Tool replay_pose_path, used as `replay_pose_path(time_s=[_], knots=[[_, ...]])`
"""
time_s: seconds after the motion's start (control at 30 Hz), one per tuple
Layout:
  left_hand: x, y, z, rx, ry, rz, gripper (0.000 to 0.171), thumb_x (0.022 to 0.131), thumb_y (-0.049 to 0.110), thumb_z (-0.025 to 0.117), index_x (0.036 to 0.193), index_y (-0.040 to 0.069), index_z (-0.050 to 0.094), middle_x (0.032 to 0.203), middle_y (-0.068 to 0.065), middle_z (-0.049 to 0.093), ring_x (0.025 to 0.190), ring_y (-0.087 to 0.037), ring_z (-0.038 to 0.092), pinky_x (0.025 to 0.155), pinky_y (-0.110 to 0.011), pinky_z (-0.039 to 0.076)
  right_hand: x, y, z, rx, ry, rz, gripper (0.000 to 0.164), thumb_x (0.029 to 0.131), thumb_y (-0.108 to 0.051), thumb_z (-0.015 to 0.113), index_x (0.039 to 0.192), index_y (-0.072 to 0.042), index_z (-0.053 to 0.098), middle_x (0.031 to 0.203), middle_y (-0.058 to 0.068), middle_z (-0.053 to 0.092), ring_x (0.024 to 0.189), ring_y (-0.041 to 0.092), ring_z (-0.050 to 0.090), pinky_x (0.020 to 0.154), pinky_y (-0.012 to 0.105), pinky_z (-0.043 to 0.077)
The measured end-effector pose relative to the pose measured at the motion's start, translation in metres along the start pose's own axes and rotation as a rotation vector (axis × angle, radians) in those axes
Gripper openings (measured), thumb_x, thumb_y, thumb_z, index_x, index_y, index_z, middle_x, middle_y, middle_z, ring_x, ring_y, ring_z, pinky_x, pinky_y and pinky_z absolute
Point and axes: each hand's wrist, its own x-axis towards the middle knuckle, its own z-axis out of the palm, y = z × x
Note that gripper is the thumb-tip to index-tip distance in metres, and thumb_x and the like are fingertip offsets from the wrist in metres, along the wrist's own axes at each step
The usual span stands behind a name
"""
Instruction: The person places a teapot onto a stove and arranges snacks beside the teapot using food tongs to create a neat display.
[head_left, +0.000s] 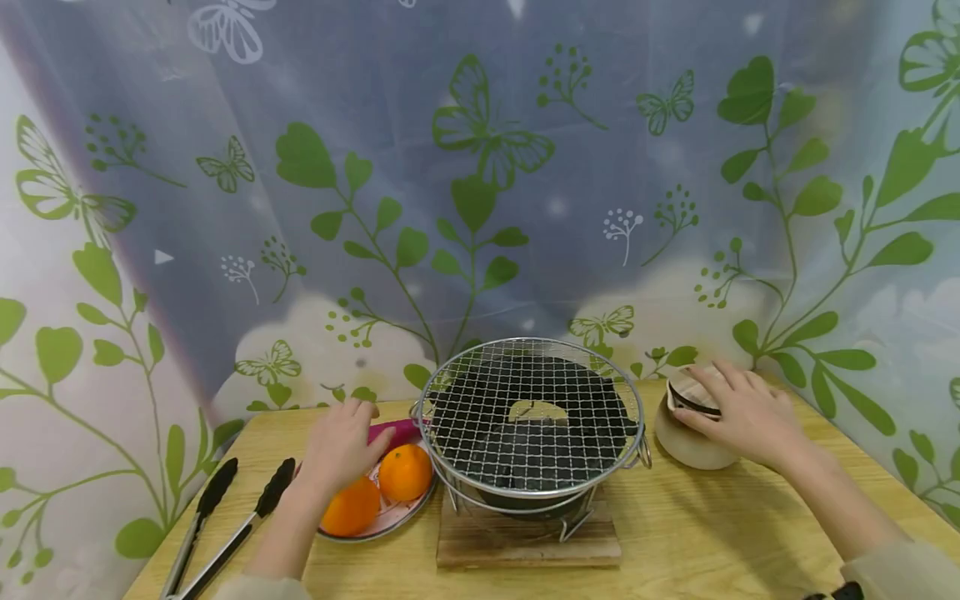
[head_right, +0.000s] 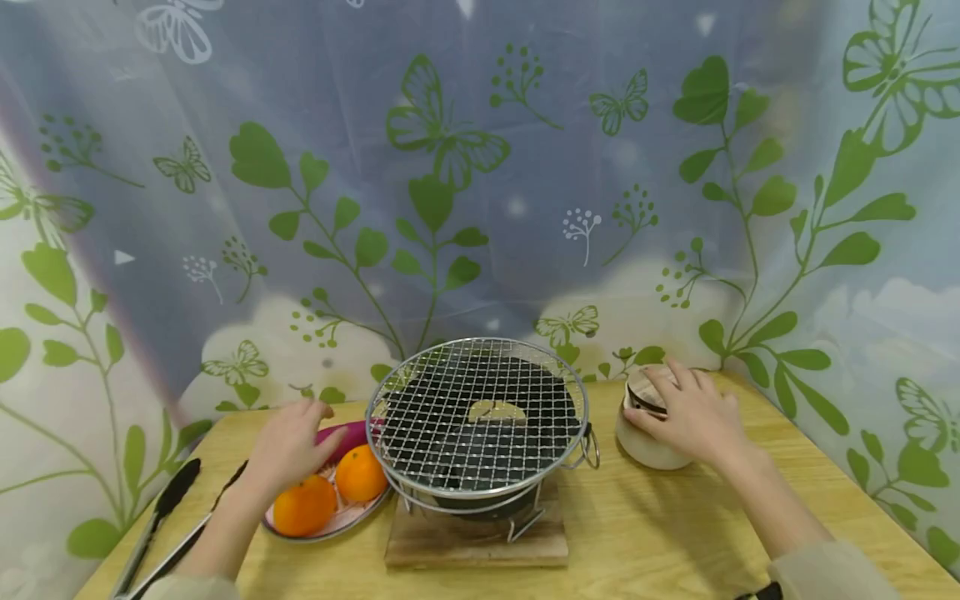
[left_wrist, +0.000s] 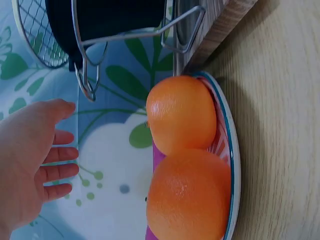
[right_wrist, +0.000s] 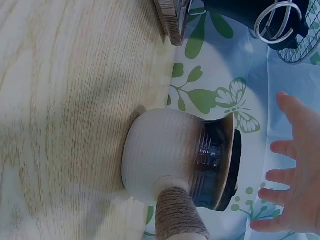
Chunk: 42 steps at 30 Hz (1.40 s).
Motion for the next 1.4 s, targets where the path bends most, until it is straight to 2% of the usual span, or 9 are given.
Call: replay_pose_path(time_s=[0.17,0.33,0.47,0.7,0.87,1.1,1.27,1.4], knots=[[-0.003,0.009,-0.002,0.030,0.023,0.056,0.029,0.084,0.032,0.065,0.088,0.004,0.058,0.081,-0.005,0.054,0.078,-0.026,0.052,0.069,-0.039,0.044,-0.005,0.000,-0.002,-0.018,0.019,-0.027,0.073,0.087,-0.059,0.048,0.134,-0.003,0.043,0.132,0.030,0.037,0.117,0.052,0.035,0.083,0.070,0.031],[-0.010,0.014,-0.003,0.026,0.015,0.103,0.029,0.083,0.031,0.066,0.073,0.010,0.049,0.066,0.001,0.040,0.061,-0.017,0.039,0.055,-0.030,0.032,-0.012,0.002,-0.003,-0.016,0.013,-0.040,0.071,0.088,-0.056,0.050,0.133,-0.001,0.045,0.130,0.028,0.040,0.116,0.050,0.037,0.084,0.068,0.032],[-0.016,0.019,-0.004,0.005,-0.030,0.116,0.033,0.083,0.030,0.066,0.069,0.012,0.043,0.066,0.002,0.036,0.059,-0.016,0.035,0.056,-0.030,0.029,-0.017,0.006,-0.004,-0.016,-0.010,-0.027,0.071,0.088,-0.055,0.051,0.134,-0.001,0.044,0.130,0.029,0.040,0.115,0.052,0.038,0.082,0.069,0.033],[-0.027,0.031,-0.003,-0.033,-0.089,0.141,0.022,0.083,0.028,0.068,0.079,0.011,0.056,0.074,0.003,0.051,0.068,-0.017,0.051,0.064,-0.034,0.043,-0.025,0.014,-0.005,-0.028,-0.025,-0.011,0.068,0.088,-0.047,0.056,0.134,0.001,0.043,0.123,0.033,0.046,0.108,0.052,0.044,0.081,0.065,0.037],[-0.034,0.033,0.000,-0.033,-0.095,0.174,0.021,0.083,0.028,0.068,0.078,0.012,0.056,0.071,0.005,0.050,0.066,-0.015,0.051,0.060,-0.031,0.042,-0.030,0.021,-0.004,-0.041,-0.016,-0.009,0.067,0.087,-0.043,0.060,0.131,0.005,0.045,0.112,0.033,0.053,0.098,0.048,0.052,0.073,0.058,0.043],[-0.040,0.029,0.012,-0.072,0.008,0.364,0.028,0.078,0.028,0.070,0.067,0.015,0.049,0.063,0.010,0.038,0.055,-0.009,0.038,0.050,-0.023,0.033,-0.036,0.031,-0.003,-0.035,-0.019,0.011,0.060,0.085,-0.038,0.063,0.123,0.007,0.052,0.110,0.031,0.054,0.100,0.050,0.050,0.076,0.059,0.042],[-0.044,0.032,0.019,-0.123,-0.043,0.409,0.027,0.078,0.028,0.070,0.068,0.015,0.048,0.065,0.010,0.033,0.056,-0.007,0.033,0.052,-0.021,0.032,-0.039,0.037,-0.004,-0.042,-0.061,0.055,0.060,0.084,-0.041,0.063,0.122,0.005,0.053,0.112,0.031,0.052,0.101,0.051,0.046,0.070,0.061,0.041],[-0.046,0.036,0.026,-0.140,-0.063,0.441,0.020,0.076,0.026,0.071,0.073,0.014,0.056,0.068,0.010,0.043,0.061,-0.008,0.041,0.056,-0.023,0.040,-0.041,0.041,-0.002,-0.047,-0.053,0.054,0.057,0.083,-0.039,0.065,0.117,0.006,0.056,0.107,0.029,0.055,0.097,0.048,0.050,0.066,0.057,0.043]])
